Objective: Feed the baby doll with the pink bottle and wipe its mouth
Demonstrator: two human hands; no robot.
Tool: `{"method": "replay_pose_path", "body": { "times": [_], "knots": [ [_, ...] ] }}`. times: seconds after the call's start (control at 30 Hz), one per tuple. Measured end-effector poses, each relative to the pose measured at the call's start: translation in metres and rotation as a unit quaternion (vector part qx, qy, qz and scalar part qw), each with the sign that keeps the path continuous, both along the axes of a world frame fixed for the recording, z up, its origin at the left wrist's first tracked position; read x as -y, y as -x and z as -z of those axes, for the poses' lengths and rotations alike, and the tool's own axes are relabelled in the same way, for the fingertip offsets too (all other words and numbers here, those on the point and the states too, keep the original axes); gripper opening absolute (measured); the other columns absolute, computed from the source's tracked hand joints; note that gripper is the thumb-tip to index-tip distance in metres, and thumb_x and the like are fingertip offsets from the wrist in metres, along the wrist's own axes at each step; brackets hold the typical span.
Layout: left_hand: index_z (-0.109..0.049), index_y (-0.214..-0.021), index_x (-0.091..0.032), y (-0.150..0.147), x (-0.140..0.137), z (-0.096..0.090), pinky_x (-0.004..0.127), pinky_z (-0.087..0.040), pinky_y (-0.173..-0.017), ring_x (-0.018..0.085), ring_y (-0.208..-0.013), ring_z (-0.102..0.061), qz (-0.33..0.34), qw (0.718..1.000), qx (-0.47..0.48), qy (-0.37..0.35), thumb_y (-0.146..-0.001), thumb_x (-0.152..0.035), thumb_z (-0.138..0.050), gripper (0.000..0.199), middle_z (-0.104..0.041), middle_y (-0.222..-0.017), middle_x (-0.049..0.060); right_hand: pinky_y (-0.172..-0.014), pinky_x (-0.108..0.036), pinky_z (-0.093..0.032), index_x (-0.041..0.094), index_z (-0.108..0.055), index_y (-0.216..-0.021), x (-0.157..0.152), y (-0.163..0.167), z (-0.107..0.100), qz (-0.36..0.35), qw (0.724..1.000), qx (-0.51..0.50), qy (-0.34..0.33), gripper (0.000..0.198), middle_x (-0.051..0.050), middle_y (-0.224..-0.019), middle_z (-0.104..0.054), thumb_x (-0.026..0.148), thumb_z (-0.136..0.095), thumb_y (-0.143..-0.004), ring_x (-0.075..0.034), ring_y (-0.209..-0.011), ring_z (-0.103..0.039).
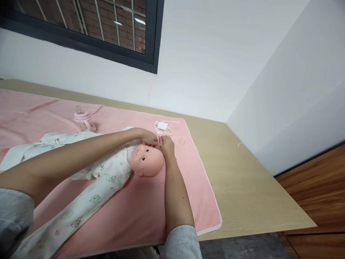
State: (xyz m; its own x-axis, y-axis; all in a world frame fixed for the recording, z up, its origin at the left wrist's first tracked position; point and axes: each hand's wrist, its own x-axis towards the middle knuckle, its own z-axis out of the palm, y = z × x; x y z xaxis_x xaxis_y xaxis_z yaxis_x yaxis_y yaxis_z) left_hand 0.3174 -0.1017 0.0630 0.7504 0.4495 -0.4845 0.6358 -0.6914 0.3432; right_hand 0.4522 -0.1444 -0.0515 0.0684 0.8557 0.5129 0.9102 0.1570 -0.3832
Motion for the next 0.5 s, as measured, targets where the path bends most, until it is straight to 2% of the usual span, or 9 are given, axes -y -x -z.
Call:
{"method": "replay_pose_path", "body": {
  "times": [0.1,0.23,0.33,0.5],
  "knots": [
    [-0.069,-0.084,-0.015,-0.003,-0.003,0.008,0.035,-0.05,-0.072,0.024,-0.071,-0.06,-0.039,0.995,-0.021,0.087,-0.082,-0.041,-0.05,0.032,-0.065,-0.071,0.008,-0.066,-0.026,-0.03,0.02,-0.054,-0.074,0.001,0.002,-0.001,-0.001,1.0,-0.021,0.005,0.041,-0.002,-0.078,-0.059,0.039,-0.028,-0.098,-0.015,-0.077,-0.047],
    [-0.066,-0.084,-0.016,-0.004,-0.001,0.016,0.033,-0.051,-0.074,0.025,-0.079,-0.06,-0.075,0.981,-0.023,0.175,-0.081,-0.041,-0.047,0.032,-0.064,-0.073,0.007,-0.062,-0.026,-0.028,0.02,-0.054,-0.072,0.005,0.008,-0.007,-0.001,0.998,-0.033,0.059,0.035,-0.001,-0.074,-0.057,0.035,-0.033,-0.096,-0.014,-0.072,-0.045],
    [-0.063,-0.083,-0.016,-0.003,-0.002,0.023,0.033,-0.051,-0.075,0.025,-0.083,-0.061,-0.096,0.971,-0.016,0.217,-0.08,-0.042,-0.048,0.029,-0.064,-0.074,0.007,-0.062,-0.026,-0.028,0.019,-0.054,-0.072,0.008,0.012,-0.014,-0.009,0.995,-0.033,0.098,0.029,-0.001,-0.073,-0.057,0.033,-0.04,-0.093,-0.014,-0.072,-0.044],
    [-0.06,-0.079,-0.014,-0.002,-0.001,0.029,0.034,-0.051,-0.073,0.026,-0.082,-0.061,-0.11,0.958,0.01,0.263,-0.074,-0.038,-0.053,0.025,-0.065,-0.073,0.008,-0.065,-0.026,-0.03,0.019,-0.055,-0.071,0.007,0.014,-0.015,-0.024,0.993,-0.009,0.114,0.023,-0.002,-0.078,-0.06,0.031,-0.046,-0.089,-0.014,-0.075,-0.046]
  ]
}}
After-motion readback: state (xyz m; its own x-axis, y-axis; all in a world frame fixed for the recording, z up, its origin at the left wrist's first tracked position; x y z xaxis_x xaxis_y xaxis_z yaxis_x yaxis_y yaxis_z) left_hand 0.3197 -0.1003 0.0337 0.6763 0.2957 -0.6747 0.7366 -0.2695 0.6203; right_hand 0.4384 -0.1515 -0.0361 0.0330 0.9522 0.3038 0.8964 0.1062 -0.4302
